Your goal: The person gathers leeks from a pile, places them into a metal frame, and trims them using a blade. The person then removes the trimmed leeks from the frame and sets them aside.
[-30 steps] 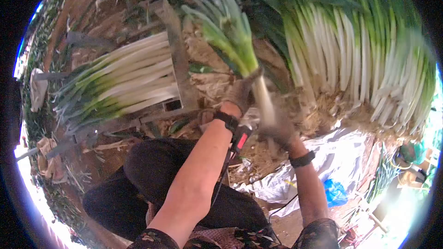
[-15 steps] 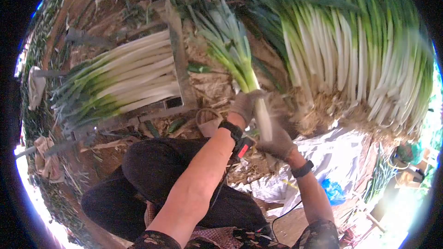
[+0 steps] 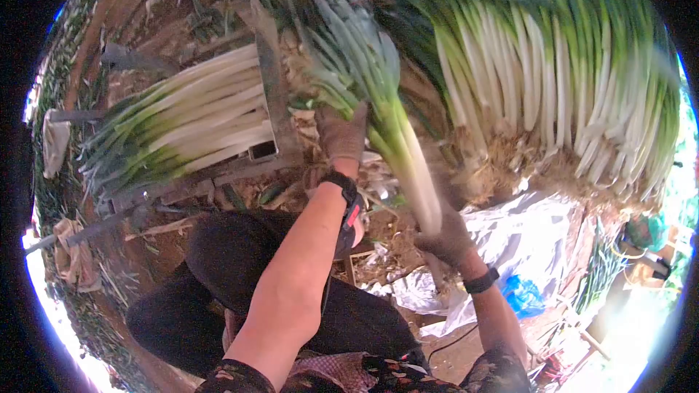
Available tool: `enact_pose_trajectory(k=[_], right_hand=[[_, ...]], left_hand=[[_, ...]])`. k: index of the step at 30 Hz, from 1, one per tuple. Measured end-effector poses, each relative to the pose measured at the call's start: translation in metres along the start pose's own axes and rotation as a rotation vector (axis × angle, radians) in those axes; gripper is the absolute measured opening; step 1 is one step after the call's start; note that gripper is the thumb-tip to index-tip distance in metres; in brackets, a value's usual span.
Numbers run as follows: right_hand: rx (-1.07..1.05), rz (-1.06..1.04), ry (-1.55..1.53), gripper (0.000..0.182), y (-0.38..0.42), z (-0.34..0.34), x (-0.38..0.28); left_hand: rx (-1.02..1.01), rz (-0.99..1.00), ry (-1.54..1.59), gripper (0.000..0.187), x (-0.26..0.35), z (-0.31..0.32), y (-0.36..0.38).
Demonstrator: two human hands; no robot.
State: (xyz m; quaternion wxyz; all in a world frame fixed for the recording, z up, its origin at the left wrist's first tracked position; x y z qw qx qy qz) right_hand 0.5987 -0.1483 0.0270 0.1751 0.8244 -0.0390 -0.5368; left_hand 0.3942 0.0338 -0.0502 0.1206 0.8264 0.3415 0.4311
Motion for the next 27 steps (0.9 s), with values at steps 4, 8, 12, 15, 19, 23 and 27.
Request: enact_pose_trajectory(k=[4,8,12,15,19,23,27], right_hand=[[0.041,0.043,0.107,0.06,0.025,-0.014,-0.012],[0.051,0.076,0.076,0.066,0.044,-0.026,-0.016],[0.027,0.012,0.097,0.073,0.061,-0.036,-0.002],[0.009,0.081,0.055,0.076,0.071,-0.042,0.002],[-0.01,0.126,0.094,0.076,0.075,-0.046,-0.004],[-0.006,0.098,0.05,0.073,0.077,-0.046,-0.001],[-0.011,0.053,0.169,0.071,0.07,-0.05,-0.004]], left_hand=[[0.19,0.073,-0.053,0.089,0.025,-0.021,0.016],[0.237,0.399,-0.355,0.068,0.052,-0.027,0.025],[-0.088,0.547,-0.685,0.058,0.051,0.003,0.03],[-0.332,0.483,-0.514,0.047,0.044,0.007,0.022],[-0.525,0.398,-0.215,0.05,0.036,0.016,0.015],[-0.523,0.49,-0.321,0.044,0.041,0.013,0.022],[-0.318,0.664,-0.576,0.028,0.058,-0.001,0.052]])
Point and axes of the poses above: each hand's wrist, its own y-axis away from the middle knuckle, its own z-axis out of the palm, x = y × z, the point moved 7 cm from there along -y, towards the middle knuckle, and after that the axes turned 15 degrees about -z, right-handed, at the moved point
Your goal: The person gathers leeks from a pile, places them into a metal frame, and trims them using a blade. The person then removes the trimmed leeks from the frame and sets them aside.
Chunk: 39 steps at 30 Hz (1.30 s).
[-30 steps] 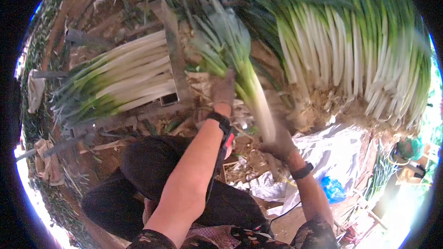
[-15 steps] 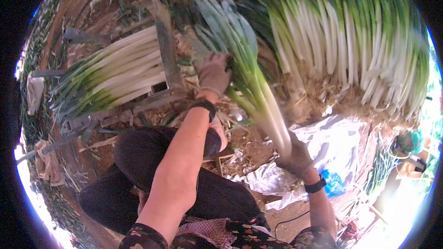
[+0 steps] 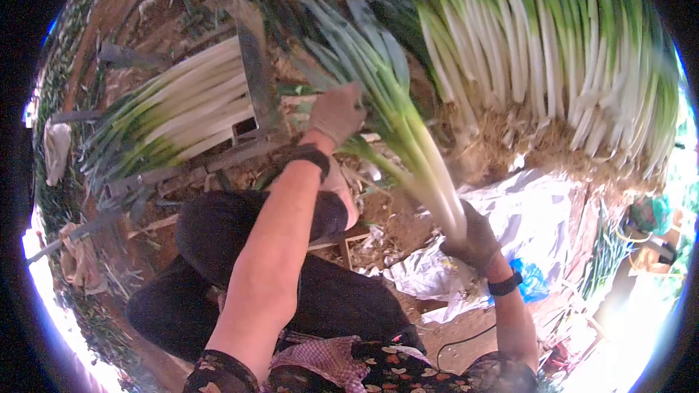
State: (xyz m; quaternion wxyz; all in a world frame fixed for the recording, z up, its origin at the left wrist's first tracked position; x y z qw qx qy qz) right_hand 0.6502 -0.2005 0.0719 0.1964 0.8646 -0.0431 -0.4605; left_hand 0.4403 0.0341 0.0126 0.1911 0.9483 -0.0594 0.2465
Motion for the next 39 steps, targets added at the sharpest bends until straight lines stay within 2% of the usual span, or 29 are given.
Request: enact_pose_trajectory(k=[1,3,6,8,10,13,16,18,20,22,23,24,28,30,31,33,34,36,37,38,39], right_hand=[[-0.001,0.0,-0.003,0.071,0.0,0.002,0.001],[-0.021,0.034,-0.227,0.07,0.002,0.011,0.003],[-0.045,0.006,-0.191,0.067,0.002,0.016,-0.009],[-0.006,0.032,-0.313,0.063,0.003,0.018,-0.024],[-0.018,-0.014,-0.136,0.06,0.001,0.014,-0.034],[-0.014,0.004,-0.028,0.06,0.0,0.012,-0.047],[0.044,-0.077,-0.042,0.062,0.007,0.015,-0.038],[0.042,-0.1,0.037,0.064,0.013,0.018,-0.039],[0.049,-0.106,0.124,0.065,0.02,0.015,-0.042],[-0.019,0.007,0.256,0.07,0.024,0.015,-0.043],[-0.068,0.06,0.385,0.071,0.025,0.014,-0.042],[-0.065,0.065,0.386,0.071,0.028,0.011,-0.041],[-0.045,0.0,0.28,0.068,0.031,0.005,-0.027],[-0.033,-0.024,0.204,0.068,0.033,0.007,-0.02],[0.015,-0.008,0.089,0.068,0.036,0.01,-0.014],[0.059,0.008,-0.027,0.068,0.036,0.012,-0.012],[0.035,0.031,-0.081,0.068,0.035,0.014,-0.012],[0.012,0.06,-0.141,0.068,0.035,0.015,-0.015],[0.026,0.102,-0.294,0.067,0.037,0.017,-0.018],[0.043,0.14,-0.445,0.066,0.038,0.019,-0.019],[0.049,0.141,-0.449,0.066,0.041,0.02,-0.016]], left_hand=[[-0.001,-0.001,-0.003,0.028,0.005,0.004,0.002],[0.15,0.105,-0.177,0.027,0.021,0.008,0.008],[0.225,0.065,-0.199,0.026,0.02,0.007,0.015],[0.246,0.055,-0.202,0.025,0.02,0.003,0.018],[0.263,0.047,-0.206,0.023,0.02,0.002,0.02],[0.292,-0.031,-0.136,0.02,0.014,-0.002,0.018],[0.26,-0.158,0.027,0.019,0.003,-0.003,0.018],[0.345,0.04,-0.16,0.018,0.021,-0.003,0.03],[0.31,0.053,-0.169,0.017,0.022,-0.001,0.036],[0.281,0.082,-0.175,0.017,0.028,-0.002,0.036],[0.284,0.205,-0.219,0.016,0.033,0.001,0.04],[0.284,0.325,-0.264,0.015,0.039,0.006,0.047],[0.332,0.227,-0.197,0.012,0.032,0.007,0.047],[0.224,-0.215,0.169,0.014,0.005,-0.001,0.033],[0.219,-0.222,0.167,0.014,0.005,-0.003,0.036],[0.194,-0.279,0.718,0.02,0.005,-0.024,0.044],[0.194,-0.281,0.715,0.02,-0.005,-0.011,0.032],[0.456,0.217,0.729,0.024,-0.01,0.004,0.009],[0.449,0.216,0.727,0.024,-0.011,-0.003,0.008],[0.217,0.075,0.89,0.026,-0.017,-0.01,0.0],[-0.023,-0.068,1.039,0.029,-0.02,-0.016,-0.004]])
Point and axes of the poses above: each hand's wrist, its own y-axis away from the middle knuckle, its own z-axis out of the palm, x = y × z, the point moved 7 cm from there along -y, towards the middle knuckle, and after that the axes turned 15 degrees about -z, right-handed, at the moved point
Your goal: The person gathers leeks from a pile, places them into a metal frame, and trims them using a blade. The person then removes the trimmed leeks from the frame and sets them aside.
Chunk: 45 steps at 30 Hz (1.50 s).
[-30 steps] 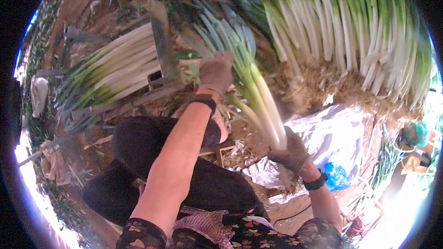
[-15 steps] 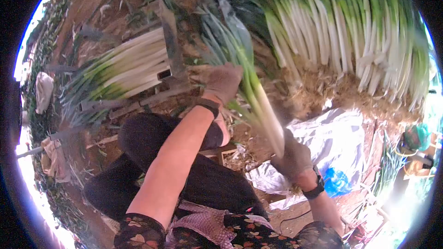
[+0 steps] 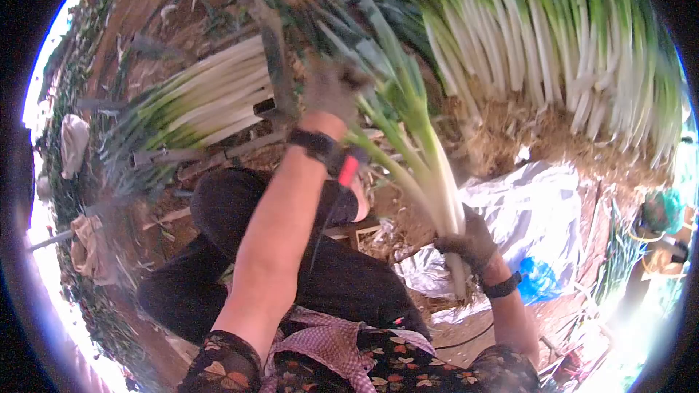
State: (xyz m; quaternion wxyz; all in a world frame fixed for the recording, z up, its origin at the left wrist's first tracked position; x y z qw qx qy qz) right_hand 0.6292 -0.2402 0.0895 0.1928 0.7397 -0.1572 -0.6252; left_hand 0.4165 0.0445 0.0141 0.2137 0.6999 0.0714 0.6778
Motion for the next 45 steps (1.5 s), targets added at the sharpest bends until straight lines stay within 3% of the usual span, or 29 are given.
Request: enact_pose_trajectory(k=[2,4,6,7,8,9,11,12,14,15,16,20,22,23,24,25,27,29,31,32,33,35,36,37,40,41,42,43,45], right_hand=[[0.01,0.058,-0.073,0.059,0.007,-0.003,0.015],[0.015,0.108,-0.111,0.053,0.008,-0.002,0.023],[0.035,0.155,-0.157,0.048,0.009,-0.002,0.036],[0.032,0.156,-0.304,0.042,0.005,-0.001,0.045],[0.022,0.166,-0.451,0.037,0.004,0.001,0.05],[-0.022,0.158,-0.352,0.034,0.005,0.0,0.042],[-0.103,0.168,-0.546,0.035,0.005,0.004,0.036],[-0.062,0.095,-0.41,0.037,0.004,0.004,0.006],[-0.083,0.113,-0.609,0.037,0.009,0.016,-0.007],[-0.006,0.065,-0.557,0.04,0.013,0.022,-0.026],[-0.022,0.069,-0.51,0.044,0.019,0.027,-0.031],[0.095,0.063,-0.192,0.06,0.049,0.041,-0.065],[0.121,0.049,-0.037,0.063,0.06,0.048,-0.085],[0.146,0.047,0.049,0.064,0.066,0.052,-0.089],[0.146,-0.008,0.173,0.068,0.068,0.052,-0.093],[0.142,-0.014,0.193,0.068,0.073,0.059,-0.098],[0.213,-0.067,0.286,0.075,0.079,0.07,-0.115],[0.236,-0.07,0.427,0.081,0.075,0.08,-0.128],[0.309,-0.177,0.487,0.081,0.065,0.09,-0.146],[0.275,-0.328,0.728,0.08,0.051,0.089,-0.15],[0.278,-0.322,0.748,0.078,0.033,0.113,-0.175],[0.105,-0.706,0.899,0.072,-0.007,0.162,-0.23],[0.042,-1.034,1.023,0.067,-0.03,0.181,-0.246],[-0.045,-1.048,0.805,0.066,-0.056,0.212,-0.275],[-0.162,-1.206,0.795,0.066,-0.138,0.296,-0.333],[-0.226,-1.373,0.787,0.068,-0.166,0.319,-0.34],[-0.119,-1.638,0.919,0.067,-0.192,0.342,-0.339],[-0.311,-1.394,0.909,0.067,-0.225,0.366,-0.334],[-0.357,-1.247,1.111,0.068,-0.275,0.393,-0.307]], left_hand=[[0.082,-0.119,0.197,0.028,0.04,-0.037,0.001],[0.193,-0.24,0.4,0.03,0.038,-0.054,0.016],[0.656,0.127,-0.864,0.052,0.073,-0.035,0.06],[0.66,0.136,-0.864,0.052,0.082,-0.03,0.067],[0.334,-0.109,-1.057,0.063,0.079,-0.013,0.069],[-0.005,-0.366,-1.214,0.074,0.061,0.001,0.084],[-0.194,-0.451,-1.164,0.087,0.05,0.021,0.116],[-0.285,-0.344,-1.092,0.092,0.033,0.04,0.12],[-0.412,-0.544,-0.661,0.091,0.0,0.062,0.122],[-0.463,-0.376,-0.258,0.092,-0.028,0.076,0.122],[-0.346,-0.954,0.215,0.09,-0.01,0.078,0.146],[-0.319,-0.709,0.091,0.083,-0.01,0.082,0.127],[-0.475,-0.697,0.874,0.07,0.015,0.088,0.123],[-0.478,-0.686,0.889,0.07,0.013,0.089,0.111],[-0.607,-0.462,1.105,0.064,0.028,0.086,0.094],[-0.729,-0.216,1.305,0.058,0.042,0.074,0.081],[-0.692,-0.152,1.399,0.05,0.078,0.039,0.082],[-0.421,0.219,1.092,0.05,0.107,-0.005,0.073],[-0.611,0.313,1.417,0.049,0.162,-0.062,0.108],[-0.639,0.418,1.385,0.049,0.185,-0.099,0.121],[-0.667,0.517,1.352,0.049,0.205,-0.135,0.129],[-0.624,0.628,1.165,0.052,0.243,-0.211,0.141],[-0.521,0.666,1.102,0.052,0.252,-0.256,0.16],[-0.417,0.69,1.036,0.052,0.261,-0.296,0.174],[-0.11,0.664,0.892,0.052,0.256,-0.407,0.205],[-0.008,0.619,0.863,0.052,0.243,-0.438,0.208],[0.098,0.55,0.841,0.052,0.221,-0.464,0.208],[0.2,0.456,0.819,0.052,0.192,-0.484,0.202],[0.358,0.233,0.713,0.052,0.124,-0.51,0.185]])
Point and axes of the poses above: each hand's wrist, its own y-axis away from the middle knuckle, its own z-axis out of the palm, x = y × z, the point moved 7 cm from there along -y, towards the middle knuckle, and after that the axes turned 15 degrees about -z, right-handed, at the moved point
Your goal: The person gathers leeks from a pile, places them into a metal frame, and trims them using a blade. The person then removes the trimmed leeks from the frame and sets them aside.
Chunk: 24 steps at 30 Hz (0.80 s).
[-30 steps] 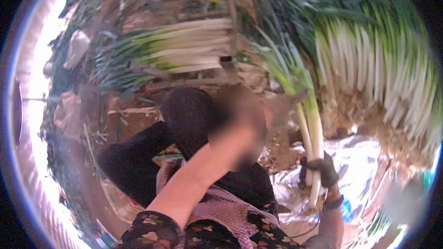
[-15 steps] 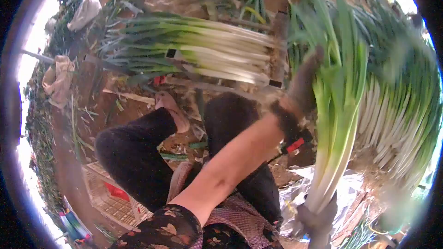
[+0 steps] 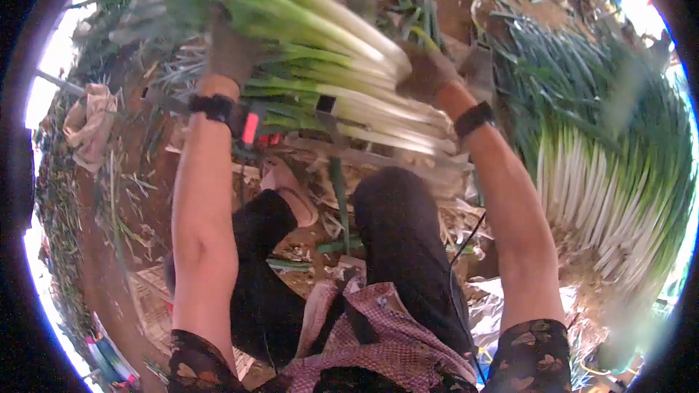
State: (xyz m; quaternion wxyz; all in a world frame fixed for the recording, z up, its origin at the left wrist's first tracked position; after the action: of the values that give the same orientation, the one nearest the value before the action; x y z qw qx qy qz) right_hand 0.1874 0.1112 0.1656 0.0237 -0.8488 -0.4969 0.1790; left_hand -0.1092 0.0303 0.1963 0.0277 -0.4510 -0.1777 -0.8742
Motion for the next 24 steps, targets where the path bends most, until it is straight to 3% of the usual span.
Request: enact_pose_trajectory(k=[1,2,3,4,5,6,7,8,10,11,13,16,17,18,19,20,22,24], right_hand=[[-0.006,-0.004,-0.003,0.068,-0.002,0.026,0.018],[-0.235,0.095,0.102,0.062,0.008,0.065,0.049],[-0.463,0.193,0.208,0.056,0.019,0.094,0.073],[-0.469,0.193,0.203,0.056,0.019,0.105,0.078],[-0.575,0.344,0.217,0.05,0.029,0.117,0.089],[-0.681,0.493,0.229,0.044,0.038,0.124,0.091],[-0.562,0.519,0.167,0.037,0.038,0.116,0.089],[-0.569,0.531,0.166,0.037,0.039,0.109,0.08],[-0.635,0.525,0.203,0.04,0.034,0.099,0.067],[-0.633,0.526,0.204,0.04,0.035,0.1,0.067],[-0.599,0.541,0.359,0.047,0.038,0.096,0.068],[-0.496,0.568,0.495,0.053,0.023,0.078,0.035],[-0.358,0.557,0.403,0.052,0.021,0.081,0.027],[-0.358,0.566,0.395,0.052,0.016,0.089,0.027],[-0.176,0.587,0.197,0.051,0.008,0.094,0.025],[0.012,0.595,0.003,0.05,0.003,0.099,0.028],[0.092,0.594,0.03,0.048,0.007,0.126,0.039],[0.1,0.487,0.317,0.047,0.002,0.128,0.027]], left_hand=[[0.032,0.081,-0.373,0.049,-0.039,-0.054,-0.038],[0.09,0.186,-0.732,0.047,-0.077,-0.108,-0.076],[0.144,0.031,-1.382,0.046,-0.093,-0.092,-0.061],[0.185,-0.151,-2.03,0.045,-0.107,-0.073,-0.037],[0.179,-0.161,-2.03,0.045,-0.118,-0.066,-0.029],[0.34,-0.044,-1.702,0.043,-0.112,-0.063,-0.023],[0.473,0.062,-1.368,0.041,-0.106,-0.059,-0.018],[0.459,0.054,-1.368,0.041,-0.11,-0.046,-0.022],[0.403,0.647,-1.53,0.039,-0.093,0.009,-0.017],[0.402,0.649,-1.53,0.039,-0.095,0.018,-0.026],[0.458,0.988,-1.799,0.04,-0.096,0.048,-0.039],[0.443,0.866,-1.915,0.044,-0.135,0.022,-0.093],[0.436,0.866,-1.919,0.044,-0.133,0.027,-0.094],[0.421,0.734,-1.999,0.044,-0.134,0.032,-0.099],[0.406,0.6,-2.079,0.045,-0.136,0.035,-0.099],[0.402,0.604,-2.09,0.045,-0.141,0.035,-0.095],[0.438,0.56,-2.086,0.043,-0.149,0.028,-0.089],[0.457,0.554,-2.033,0.044,-0.147,0.031,-0.083]])
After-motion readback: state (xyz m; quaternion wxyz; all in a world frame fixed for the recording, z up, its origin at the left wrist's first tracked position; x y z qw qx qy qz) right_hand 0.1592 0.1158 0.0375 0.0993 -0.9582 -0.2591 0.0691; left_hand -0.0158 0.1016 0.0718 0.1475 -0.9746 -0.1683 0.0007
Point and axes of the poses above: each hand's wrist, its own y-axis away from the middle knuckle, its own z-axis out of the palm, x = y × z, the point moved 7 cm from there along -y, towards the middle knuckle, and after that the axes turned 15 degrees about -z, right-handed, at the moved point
